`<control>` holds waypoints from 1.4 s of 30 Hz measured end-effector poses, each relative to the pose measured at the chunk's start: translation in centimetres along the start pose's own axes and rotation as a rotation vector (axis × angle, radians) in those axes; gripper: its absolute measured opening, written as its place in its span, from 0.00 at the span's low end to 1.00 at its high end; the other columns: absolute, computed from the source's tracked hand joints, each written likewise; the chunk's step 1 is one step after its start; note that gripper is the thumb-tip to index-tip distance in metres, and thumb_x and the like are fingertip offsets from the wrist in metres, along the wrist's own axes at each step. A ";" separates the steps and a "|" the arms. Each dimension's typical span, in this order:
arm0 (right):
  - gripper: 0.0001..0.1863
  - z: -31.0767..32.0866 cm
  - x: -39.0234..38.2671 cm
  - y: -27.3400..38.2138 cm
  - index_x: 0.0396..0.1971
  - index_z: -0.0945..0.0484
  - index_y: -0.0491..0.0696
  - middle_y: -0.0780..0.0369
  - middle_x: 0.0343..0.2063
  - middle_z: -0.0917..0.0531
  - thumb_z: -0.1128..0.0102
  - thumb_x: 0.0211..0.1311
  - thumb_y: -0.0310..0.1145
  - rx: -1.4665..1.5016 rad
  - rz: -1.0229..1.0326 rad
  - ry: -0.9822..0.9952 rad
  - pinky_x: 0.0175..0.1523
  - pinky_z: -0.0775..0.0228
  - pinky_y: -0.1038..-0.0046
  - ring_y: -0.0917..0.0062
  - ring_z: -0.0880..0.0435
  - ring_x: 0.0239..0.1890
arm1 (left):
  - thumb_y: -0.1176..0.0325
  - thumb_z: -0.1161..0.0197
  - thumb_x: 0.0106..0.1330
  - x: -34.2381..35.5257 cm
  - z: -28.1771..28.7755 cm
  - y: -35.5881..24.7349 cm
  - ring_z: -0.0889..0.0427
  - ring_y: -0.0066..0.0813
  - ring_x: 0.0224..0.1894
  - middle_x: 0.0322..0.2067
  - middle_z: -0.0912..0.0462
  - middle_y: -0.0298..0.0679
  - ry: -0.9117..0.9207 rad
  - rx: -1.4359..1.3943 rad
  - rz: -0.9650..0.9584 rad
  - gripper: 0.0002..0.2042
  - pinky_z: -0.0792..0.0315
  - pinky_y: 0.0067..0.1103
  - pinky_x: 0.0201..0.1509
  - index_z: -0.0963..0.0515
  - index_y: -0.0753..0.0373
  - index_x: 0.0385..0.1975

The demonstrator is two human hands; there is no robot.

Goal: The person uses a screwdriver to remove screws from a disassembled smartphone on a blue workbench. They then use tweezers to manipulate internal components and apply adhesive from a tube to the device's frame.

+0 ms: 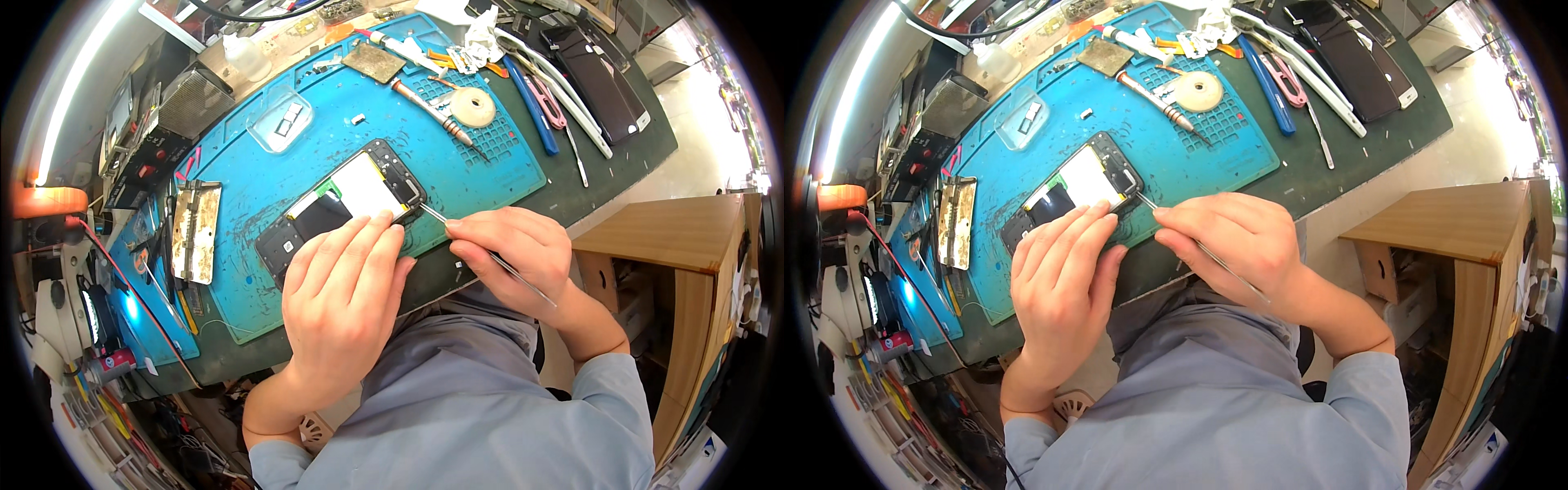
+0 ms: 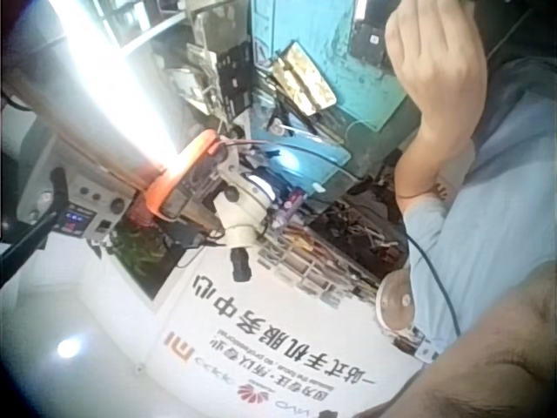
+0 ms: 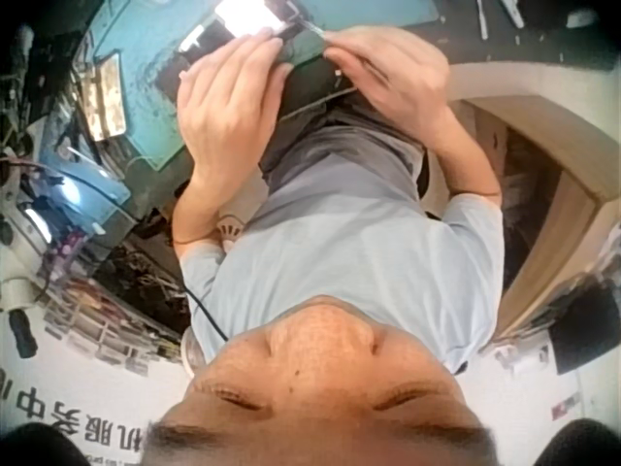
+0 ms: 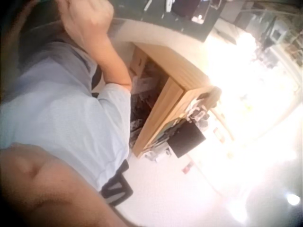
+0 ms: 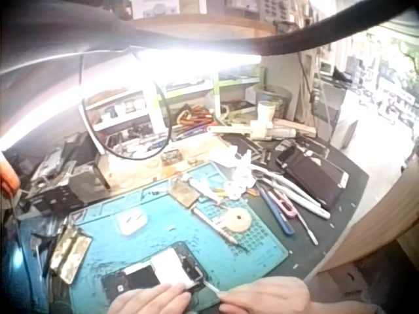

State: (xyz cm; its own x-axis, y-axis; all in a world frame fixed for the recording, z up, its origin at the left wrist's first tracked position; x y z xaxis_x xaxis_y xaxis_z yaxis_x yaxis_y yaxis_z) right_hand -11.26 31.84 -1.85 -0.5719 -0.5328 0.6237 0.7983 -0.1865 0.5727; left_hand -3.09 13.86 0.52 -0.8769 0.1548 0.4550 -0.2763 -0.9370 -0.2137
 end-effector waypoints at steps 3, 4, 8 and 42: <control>0.12 -0.1 -0.1 -0.1 0.42 0.13 0.42 0.58 0.32 0.11 0.23 0.58 0.23 0.014 -0.017 0.001 0.35 0.18 0.70 0.66 0.10 0.32 | 0.70 0.25 0.61 0.0 0.0 0.0 0.12 0.36 0.52 0.49 0.10 0.41 -0.006 -0.008 0.000 0.14 0.23 0.33 0.56 0.15 0.66 0.46; 0.12 -0.1 -0.1 -0.1 0.42 0.13 0.42 0.59 0.32 0.11 0.24 0.58 0.23 0.016 -0.018 0.000 0.36 0.18 0.70 0.66 0.10 0.32 | 0.70 0.25 0.61 0.0 -0.1 0.0 0.12 0.36 0.52 0.49 0.10 0.41 -0.010 -0.007 -0.003 0.14 0.23 0.33 0.56 0.15 0.66 0.45; 0.11 -0.1 0.0 -0.1 0.42 0.13 0.42 0.59 0.32 0.11 0.24 0.58 0.23 0.018 -0.021 -0.004 0.36 0.18 0.70 0.66 0.10 0.32 | 0.71 0.26 0.61 0.0 -0.2 0.0 0.12 0.36 0.52 0.48 0.10 0.41 -0.031 -0.007 -0.014 0.13 0.23 0.32 0.56 0.15 0.65 0.44; 0.14 3.9 -1.4 -2.5 0.48 0.15 0.36 0.56 0.30 0.11 0.36 0.75 0.33 1.080 -0.531 0.068 0.32 0.19 0.76 0.75 0.12 0.26 | 0.65 0.24 0.56 -2.5 0.9 -0.9 0.22 0.31 0.28 0.28 0.20 0.35 -0.012 -0.420 -0.142 0.10 0.31 0.26 0.34 0.21 0.59 0.28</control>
State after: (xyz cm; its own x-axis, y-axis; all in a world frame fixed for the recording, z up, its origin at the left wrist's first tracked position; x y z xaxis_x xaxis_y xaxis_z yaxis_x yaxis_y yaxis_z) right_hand -13.23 36.30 -2.03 -0.7443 -0.6473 0.1642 -0.1220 0.3735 0.9196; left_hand -0.34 14.03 0.34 -0.8145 0.2670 0.5151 -0.5319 -0.6980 -0.4795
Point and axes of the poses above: each hand's wrist, its own x-axis towards the middle knuckle, its own z-axis out of the back of the hand, y = z × x, the point moved 4 cm from there along x, towards the middle knuckle
